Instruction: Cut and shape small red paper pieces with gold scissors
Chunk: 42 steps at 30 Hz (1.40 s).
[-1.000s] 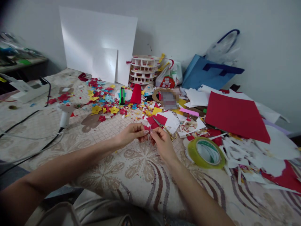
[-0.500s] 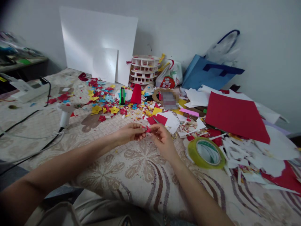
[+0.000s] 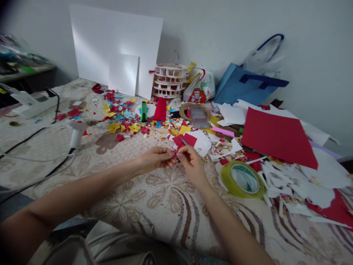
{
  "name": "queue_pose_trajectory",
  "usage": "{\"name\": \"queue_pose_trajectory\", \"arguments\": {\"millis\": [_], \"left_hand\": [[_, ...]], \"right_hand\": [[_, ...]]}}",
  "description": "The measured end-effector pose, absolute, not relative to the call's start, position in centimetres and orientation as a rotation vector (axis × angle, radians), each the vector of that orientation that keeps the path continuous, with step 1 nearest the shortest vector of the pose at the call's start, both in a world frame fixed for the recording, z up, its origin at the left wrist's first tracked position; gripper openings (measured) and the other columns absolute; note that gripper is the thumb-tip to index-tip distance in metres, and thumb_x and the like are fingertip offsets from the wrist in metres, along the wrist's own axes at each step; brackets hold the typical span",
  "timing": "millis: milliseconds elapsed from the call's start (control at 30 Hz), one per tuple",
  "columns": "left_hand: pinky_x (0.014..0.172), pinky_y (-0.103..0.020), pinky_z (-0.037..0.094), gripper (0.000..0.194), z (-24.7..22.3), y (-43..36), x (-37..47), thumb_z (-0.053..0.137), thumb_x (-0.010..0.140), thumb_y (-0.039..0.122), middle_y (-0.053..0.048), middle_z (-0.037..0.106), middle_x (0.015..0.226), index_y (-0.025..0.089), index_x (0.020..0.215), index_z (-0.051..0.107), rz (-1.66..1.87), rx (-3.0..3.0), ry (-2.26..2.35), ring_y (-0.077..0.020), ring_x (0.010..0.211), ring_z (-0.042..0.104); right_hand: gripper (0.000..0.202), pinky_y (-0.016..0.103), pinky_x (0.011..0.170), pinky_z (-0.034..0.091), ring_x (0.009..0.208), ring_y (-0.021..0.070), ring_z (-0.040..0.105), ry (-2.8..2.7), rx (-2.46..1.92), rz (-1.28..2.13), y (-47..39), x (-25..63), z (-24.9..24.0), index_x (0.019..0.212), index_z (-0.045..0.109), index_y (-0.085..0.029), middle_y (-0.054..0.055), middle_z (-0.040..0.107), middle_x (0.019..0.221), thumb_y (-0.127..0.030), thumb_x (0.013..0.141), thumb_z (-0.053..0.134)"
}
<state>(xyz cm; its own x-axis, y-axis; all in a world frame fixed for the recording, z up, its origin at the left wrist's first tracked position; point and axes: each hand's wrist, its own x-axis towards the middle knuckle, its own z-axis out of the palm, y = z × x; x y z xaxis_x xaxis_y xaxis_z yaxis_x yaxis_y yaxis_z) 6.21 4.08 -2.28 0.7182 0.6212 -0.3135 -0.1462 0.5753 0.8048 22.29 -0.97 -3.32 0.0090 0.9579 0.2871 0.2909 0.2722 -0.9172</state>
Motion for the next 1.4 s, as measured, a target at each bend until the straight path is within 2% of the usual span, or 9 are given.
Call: {"name": "queue_pose_trajectory", "arguments": {"millis": [200,467,700,833,1100,1400], "left_hand": [[0.054,-0.017,0.046,0.014,-2.25,4.18,6.14,0.063,0.077,0.021,-0.003,0.064,0.066,0.008,0.071,0.059,0.405,0.786,0.67,-0.0057,0.052,0.059],[0.051,-0.019,0.045,0.026,-3.02,3.67,6.71,0.065,0.073,0.032,0.0,0.061,0.058,0.011,0.069,0.051,0.635,1.208,0.684,-0.0057,0.047,0.055],[0.057,-0.019,0.047,0.032,-3.06,3.43,6.56,0.068,0.069,0.038,-0.002,0.063,0.066,0.009,0.073,0.055,0.549,0.978,0.665,-0.0066,0.056,0.058],[0.056,-0.02,0.047,0.033,-2.98,3.53,6.52,0.07,0.067,0.039,-0.002,0.063,0.065,0.01,0.07,0.055,0.546,1.074,0.661,-0.0067,0.054,0.058],[0.06,-0.022,0.048,0.026,-2.97,3.36,6.68,0.066,0.072,0.033,-0.003,0.064,0.067,0.009,0.073,0.056,0.57,1.075,0.677,-0.0082,0.057,0.06],[0.065,-0.024,0.049,0.027,-2.95,3.25,6.64,0.075,0.063,0.027,-0.005,0.067,0.071,0.009,0.073,0.059,0.545,0.995,0.636,-0.0099,0.061,0.062]], "right_hand": [[0.009,0.026,0.065,0.041,0.068,0.0136,0.049,-1.461,-1.237,0.792,-0.9,22.24,-3.46,0.081,0.053,-0.022,0.0,0.053,0.076,-0.03,0.084,0.053],[0.015,0.026,0.062,0.042,0.064,0.0139,0.05,-1.439,-1.292,0.82,-0.92,21.8,-3.28,0.079,0.052,-0.021,-0.001,0.052,0.07,-0.036,0.083,0.053],[0.016,0.026,0.06,0.042,0.064,0.0135,0.049,-1.457,-1.312,0.827,-0.73,22.17,-3.19,0.08,0.053,-0.021,-0.001,0.053,0.07,-0.037,0.082,0.054],[0.015,0.026,0.061,0.042,0.065,0.0137,0.049,-1.47,-1.31,0.82,-0.69,22.13,-3.17,0.08,0.053,-0.021,0.0,0.054,0.072,-0.035,0.082,0.054],[0.015,0.027,0.061,0.041,0.065,0.0137,0.049,-1.463,-1.318,0.795,-0.67,22.17,-3.2,0.079,0.053,-0.021,0.0,0.054,0.071,-0.036,0.082,0.055],[0.016,0.026,0.059,0.041,0.063,0.0132,0.05,-1.485,-1.342,0.81,-0.67,22.55,-3.26,0.08,0.052,-0.02,-0.001,0.053,0.07,-0.036,0.082,0.055]]}}
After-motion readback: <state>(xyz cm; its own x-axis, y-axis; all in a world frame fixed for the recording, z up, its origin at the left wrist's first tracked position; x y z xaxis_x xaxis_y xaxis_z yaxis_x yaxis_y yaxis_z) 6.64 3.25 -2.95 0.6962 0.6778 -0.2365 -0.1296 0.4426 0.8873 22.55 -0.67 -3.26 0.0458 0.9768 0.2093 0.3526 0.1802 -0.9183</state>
